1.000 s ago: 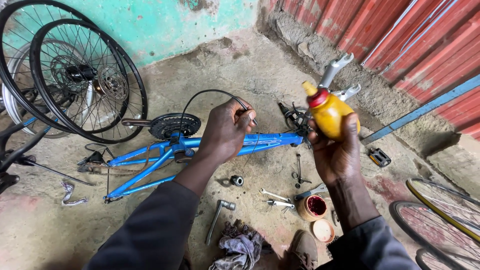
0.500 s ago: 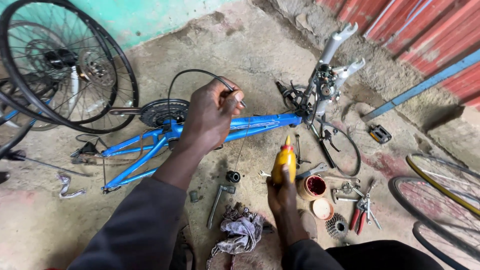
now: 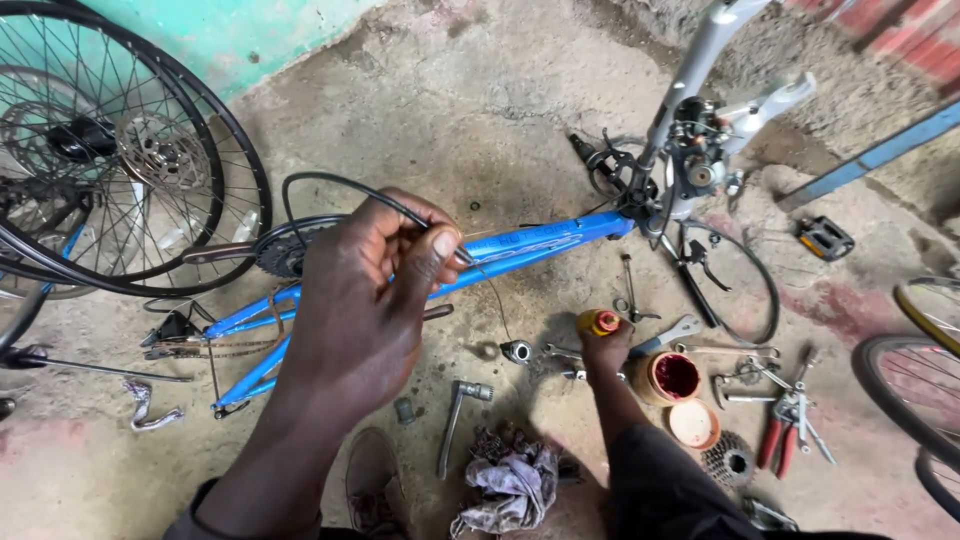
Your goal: The person lubricates a bicycle cable with oil from a yellow bottle and threads it through the frame of a blue bicycle. They then use a wrench to tighten a bolt on the front fork area.
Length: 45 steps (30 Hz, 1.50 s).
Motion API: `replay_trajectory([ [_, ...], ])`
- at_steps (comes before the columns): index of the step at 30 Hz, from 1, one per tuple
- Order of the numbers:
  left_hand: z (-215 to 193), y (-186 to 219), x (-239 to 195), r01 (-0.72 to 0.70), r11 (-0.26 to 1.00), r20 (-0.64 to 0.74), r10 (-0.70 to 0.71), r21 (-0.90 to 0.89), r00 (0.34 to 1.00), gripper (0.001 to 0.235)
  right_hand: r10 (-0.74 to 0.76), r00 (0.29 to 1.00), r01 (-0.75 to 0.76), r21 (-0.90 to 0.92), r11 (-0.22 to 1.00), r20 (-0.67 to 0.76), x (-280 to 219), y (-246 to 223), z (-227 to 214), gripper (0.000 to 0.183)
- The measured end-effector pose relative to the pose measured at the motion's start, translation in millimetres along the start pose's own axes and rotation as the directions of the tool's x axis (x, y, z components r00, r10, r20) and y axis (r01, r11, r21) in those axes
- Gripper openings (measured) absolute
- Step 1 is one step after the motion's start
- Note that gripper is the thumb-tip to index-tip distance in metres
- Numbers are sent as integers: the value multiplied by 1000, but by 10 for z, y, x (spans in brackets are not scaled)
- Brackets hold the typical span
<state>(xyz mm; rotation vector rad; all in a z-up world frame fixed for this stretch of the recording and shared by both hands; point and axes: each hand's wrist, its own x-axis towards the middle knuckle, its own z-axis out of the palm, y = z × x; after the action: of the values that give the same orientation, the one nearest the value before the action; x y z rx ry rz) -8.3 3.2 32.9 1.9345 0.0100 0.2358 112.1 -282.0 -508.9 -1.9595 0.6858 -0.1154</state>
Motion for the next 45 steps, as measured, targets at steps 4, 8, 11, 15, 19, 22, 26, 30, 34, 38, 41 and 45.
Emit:
replay_trajectory([
  [4,11,0,-22,67,997,-12,-67,-27,998,7,-125,989,142,-231,962,84,124,67,22,72],
  [8,27,2,0,33,999,7,-33,-4,999,11,-130,990,143,-316,938,62,92,205,-2,91],
  [11,71,12,7,31,999,10,-31,-27,999,11,-369,916,333,-215,918,-157,-478,233,-118,46],
  [15,69,-56,24,-51,998,32,52,-38,998,13,-202,966,205,0,979,163,-1594,-361,-116,60],
  [19,66,-58,-2,-23,993,-5,22,-119,1000,8,-125,789,-46,261,964,601,-2066,-430,156,103],
  [22,62,-80,-15,-22,989,-9,20,-146,1000,8,-134,790,-36,264,964,599,-2152,-443,282,111],
  [26,34,-36,-48,15,994,-12,-17,-112,1000,14,-309,800,276,143,951,515,-2063,-462,330,109],
  [30,20,-36,-55,23,980,-19,-27,-200,999,9,-451,767,448,121,886,456,-1910,-522,231,96],
  [34,11,-120,-36,-2,958,-11,-2,-288,1000,6,-393,779,401,92,911,489,-1753,-564,39,62],
  [38,18,-97,-31,-20,979,-45,11,-204,999,8,-300,797,366,-24,930,525,-1503,-499,-182,60],
  [41,78,-286,18,-180,959,-77,166,-220,983,11,-201,850,302,-137,944,488,-1252,-415,-363,59],
  [45,92,-309,59,-187,949,-87,170,-253,982,9,-224,788,424,-242,872,573,-810,-299,-619,60],
])
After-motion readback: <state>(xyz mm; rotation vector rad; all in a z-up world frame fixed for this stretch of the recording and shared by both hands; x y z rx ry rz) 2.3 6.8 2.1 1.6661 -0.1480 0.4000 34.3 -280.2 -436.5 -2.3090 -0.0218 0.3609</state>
